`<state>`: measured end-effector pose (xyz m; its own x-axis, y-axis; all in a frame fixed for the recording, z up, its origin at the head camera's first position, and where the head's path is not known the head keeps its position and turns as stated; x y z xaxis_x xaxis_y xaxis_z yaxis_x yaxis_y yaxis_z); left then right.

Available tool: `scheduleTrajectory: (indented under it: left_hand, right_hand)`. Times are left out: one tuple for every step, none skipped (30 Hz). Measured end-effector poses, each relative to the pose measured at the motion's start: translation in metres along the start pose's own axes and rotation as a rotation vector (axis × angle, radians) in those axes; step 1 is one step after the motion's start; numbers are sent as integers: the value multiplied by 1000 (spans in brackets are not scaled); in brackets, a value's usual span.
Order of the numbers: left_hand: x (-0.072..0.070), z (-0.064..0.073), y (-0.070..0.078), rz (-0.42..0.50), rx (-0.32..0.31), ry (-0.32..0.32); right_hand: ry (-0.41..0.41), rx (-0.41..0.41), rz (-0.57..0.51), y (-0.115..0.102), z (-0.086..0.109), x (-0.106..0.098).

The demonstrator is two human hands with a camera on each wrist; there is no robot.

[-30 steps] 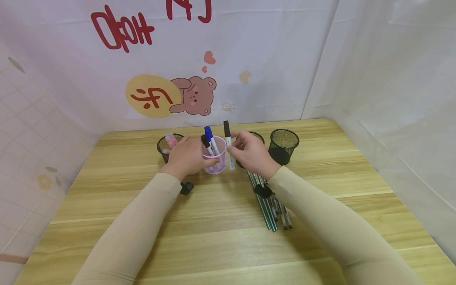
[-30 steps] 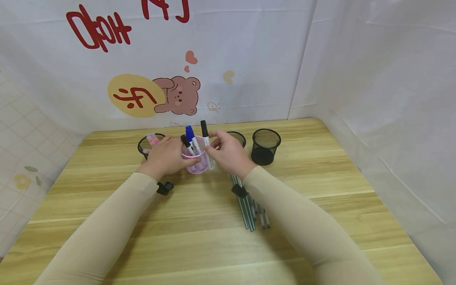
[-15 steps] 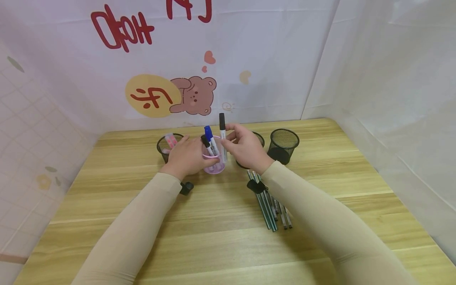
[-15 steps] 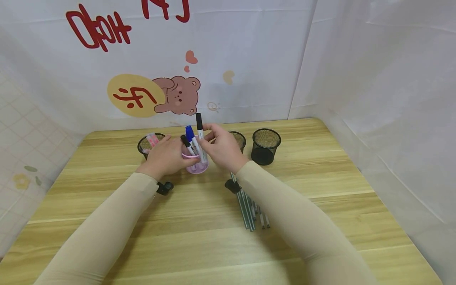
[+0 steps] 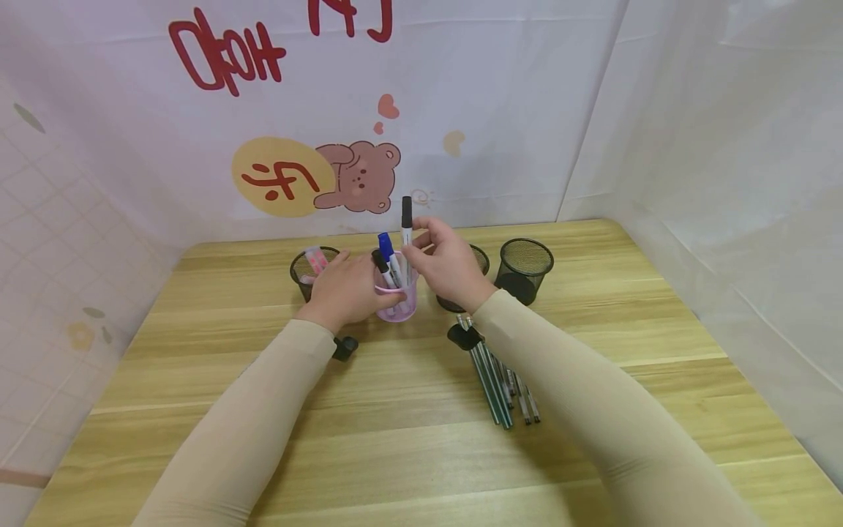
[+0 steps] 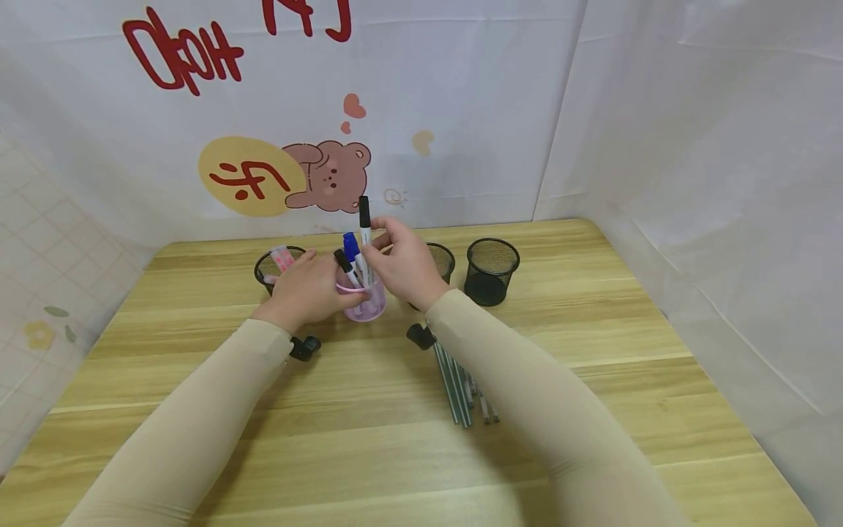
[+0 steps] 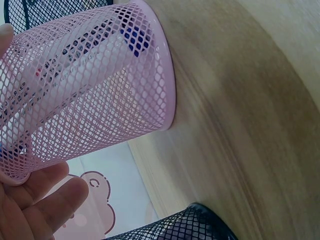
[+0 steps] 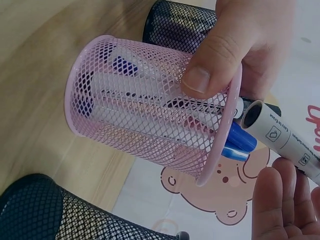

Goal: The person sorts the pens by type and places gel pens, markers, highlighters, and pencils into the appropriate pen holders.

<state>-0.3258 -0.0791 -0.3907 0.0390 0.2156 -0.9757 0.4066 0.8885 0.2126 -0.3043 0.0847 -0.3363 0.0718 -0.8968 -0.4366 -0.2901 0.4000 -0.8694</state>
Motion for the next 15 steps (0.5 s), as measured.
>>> scheduleTrajectory:
  left_hand:
    - [0,0,0,2,1,0]
    - [0,0,0,0,0,1]
    - [0,0,0,-2,-1,2]
    - [1,-1,0,-4,-3,4]
    - [1,-1,-1,-5,-3,6]
    - [1,-1,-1,-4,-3,6]
    - [1,-1,-1,-6,-3,6]
    - [2,-1,-1,-4,-3,7]
    - [2,-1,-1,-1,-1,6]
    - [2,-1,-1,2,1,5]
    - [2,-1,0,6,3,4]
    - [2,-1,0,5,5,3]
    - [2,-1,0,3,6,6]
    - [2,-1,0,3,9,9]
    - [2,-1,0,1,12,11]
  right_hand:
    - [6,-3,-5,0,-1,0]
    - [13,-4,-8,0,-2,0]
    - [21,-7,-11,1,-3,0]
    - [27,-8,-14,1,-4,1]
    - [31,-7,-20,2,-4,1]
    - [35,-7,-26,2,-5,2]
    - [38,-6,-31,3,-6,2]
    - [39,-7,-31,3,-7,3]
    - [39,-11,-32,4,-7,4]
    - [37,-11,-32,5,-8,5]
    - [34,-10,-32,5,-8,7]
    - [32,-9,-29,6,-9,8]
    - [27,-6,-23,6,-8,9]
    - [23,-5,-18,6,-8,10]
    - [17,-1,-16,6,-8,11]
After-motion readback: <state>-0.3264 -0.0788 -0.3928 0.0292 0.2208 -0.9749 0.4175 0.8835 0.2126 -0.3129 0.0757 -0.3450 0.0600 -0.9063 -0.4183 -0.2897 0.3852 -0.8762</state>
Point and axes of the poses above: each hand's wrist, its own z-axis away from the middle knuckle, its own x-axis out of the palm, y = z × x, the point moved 7 cm from there along -z, towards the middle knuckle, and after that the axes turned 3 degrees about -z, right-handed, at the moved point
